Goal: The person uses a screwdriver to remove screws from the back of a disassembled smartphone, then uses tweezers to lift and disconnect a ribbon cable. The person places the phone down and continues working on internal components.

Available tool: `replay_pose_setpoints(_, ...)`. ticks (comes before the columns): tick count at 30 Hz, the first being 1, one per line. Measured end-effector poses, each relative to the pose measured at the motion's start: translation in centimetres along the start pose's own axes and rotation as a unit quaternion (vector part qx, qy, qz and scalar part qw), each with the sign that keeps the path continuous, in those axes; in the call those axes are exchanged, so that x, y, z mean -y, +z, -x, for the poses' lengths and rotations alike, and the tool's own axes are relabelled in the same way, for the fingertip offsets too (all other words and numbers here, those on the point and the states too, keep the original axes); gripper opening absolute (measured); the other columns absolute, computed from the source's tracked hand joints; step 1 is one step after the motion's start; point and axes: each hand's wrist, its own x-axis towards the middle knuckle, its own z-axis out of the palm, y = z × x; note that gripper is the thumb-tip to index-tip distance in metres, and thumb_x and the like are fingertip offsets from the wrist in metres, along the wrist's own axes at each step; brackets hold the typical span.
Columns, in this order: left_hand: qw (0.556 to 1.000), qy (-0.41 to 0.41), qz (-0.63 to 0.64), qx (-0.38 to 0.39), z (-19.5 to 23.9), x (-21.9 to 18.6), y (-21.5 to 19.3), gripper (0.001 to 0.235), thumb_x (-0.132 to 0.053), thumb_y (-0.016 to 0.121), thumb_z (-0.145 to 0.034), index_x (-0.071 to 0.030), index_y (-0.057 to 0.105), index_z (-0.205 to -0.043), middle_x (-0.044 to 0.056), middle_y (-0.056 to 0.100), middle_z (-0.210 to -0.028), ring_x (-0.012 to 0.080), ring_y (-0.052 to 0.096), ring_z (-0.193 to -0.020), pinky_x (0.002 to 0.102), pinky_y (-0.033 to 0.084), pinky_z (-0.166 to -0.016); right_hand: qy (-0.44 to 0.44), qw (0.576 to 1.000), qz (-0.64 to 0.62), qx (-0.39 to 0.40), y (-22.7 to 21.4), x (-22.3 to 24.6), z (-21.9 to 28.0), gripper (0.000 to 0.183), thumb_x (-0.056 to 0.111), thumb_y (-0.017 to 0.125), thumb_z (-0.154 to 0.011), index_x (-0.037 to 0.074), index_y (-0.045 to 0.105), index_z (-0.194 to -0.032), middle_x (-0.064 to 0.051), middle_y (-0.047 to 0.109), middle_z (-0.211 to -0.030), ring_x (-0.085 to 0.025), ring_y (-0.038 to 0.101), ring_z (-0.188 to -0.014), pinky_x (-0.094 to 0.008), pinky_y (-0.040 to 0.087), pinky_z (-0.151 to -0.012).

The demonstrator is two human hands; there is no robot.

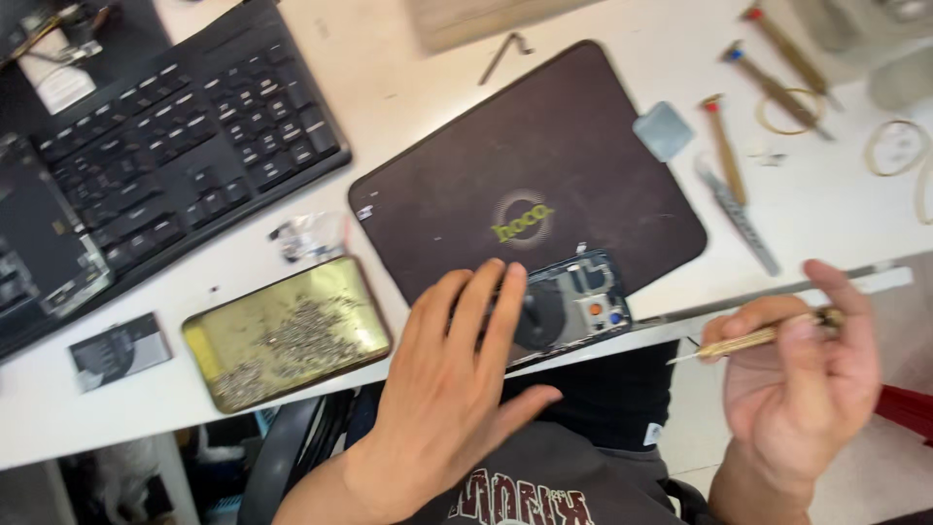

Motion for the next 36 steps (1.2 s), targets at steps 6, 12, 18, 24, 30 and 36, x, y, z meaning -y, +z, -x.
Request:
replay_pose_setpoints(6,0.997,-0.066,-0.013,0.036,-1.6,-1.1,1.1,0.097,-0.027,0.091,-0.062,0.007,0.048,-0.142,0.019,0.056,-0.125,0.0373,0.054,-0.112,0.050,0.046,-0.093,0.119,0.991,0.036,0.044,1.0,0.2,2.1,0.046,0.009,0.042,-0.112,-0.009,0.040,-0.154,-0.014,0.058,-0.077,-0.024,0.060,-0.066,-0.036,0.052,-0.063)
replay_pose_setpoints(12,0.972,-0.206,0.050,-0.102,1.4,-4.4,2.7,0.101,-0.034,0.099,-0.057,0.008,0.053,-0.137,0.022,0.052,-0.115,0.0315,0.060,-0.095,0.040,0.056,-0.072,0.326,0.916,0.136,0.192,2.6,-2.2,5.6,0.042,0.006,0.058,-0.099,-0.012,0.058,-0.136,-0.008,0.056,-0.080,-0.013,0.048,-0.062,-0.026,0.042,-0.054)
replay_pose_setpoints(18,0.943,-0.284,0.069,-0.161,4.0,-4.4,3.3,0.098,-0.031,0.097,-0.055,0.008,0.054,-0.133,0.020,0.047,-0.115,0.0263,0.065,-0.095,0.033,0.062,-0.073,0.006,0.865,0.351,0.357,6.1,-0.6,2.6,0.038,0.011,0.080,-0.087,0.000,0.070,-0.122,-0.004,0.066,-0.089,-0.010,0.066,-0.071,-0.024,0.052,-0.054)
replay_pose_setpoints(24,0.940,-0.334,-0.008,-0.073,5.0,-4.0,3.2,0.105,-0.036,0.097,-0.052,0.012,0.051,-0.134,0.023,0.049,-0.112,0.0338,0.068,-0.089,0.040,0.063,-0.065,-0.185,0.732,0.594,0.276,8.3,1.5,-6.1,0.030,0.015,0.083,-0.084,0.009,0.075,-0.113,-0.004,0.067,-0.092,-0.009,0.060,-0.056,-0.028,0.047,-0.046)
replay_pose_setpoints(30,0.938,-0.343,0.054,-0.010,5.6,-3.7,4.2,0.105,-0.040,0.092,-0.055,0.011,0.051,-0.137,0.027,0.052,-0.119,0.0398,0.072,-0.088,0.045,0.065,-0.063,-0.212,0.660,0.570,0.442,11.3,1.1,-10.5,0.028,0.020,0.081,-0.081,0.012,0.078,-0.108,-0.002,0.066,-0.088,-0.011,0.059,-0.048,-0.027,0.047,-0.041)
replay_pose_setpoints(36,0.954,-0.285,0.090,-0.019,8.7,-3.0,4.0,0.101,-0.051,0.092,-0.067,0.014,0.053,-0.134,0.027,0.055,-0.113,0.0346,0.073,-0.092,0.042,0.066,-0.069,-0.232,0.599,0.525,0.559,16.7,-2.3,-13.1,0.022,0.024,0.079,-0.084,0.014,0.079,-0.104,0.000,0.065,-0.084,-0.018,0.063,-0.050,-0.032,0.049,-0.042)
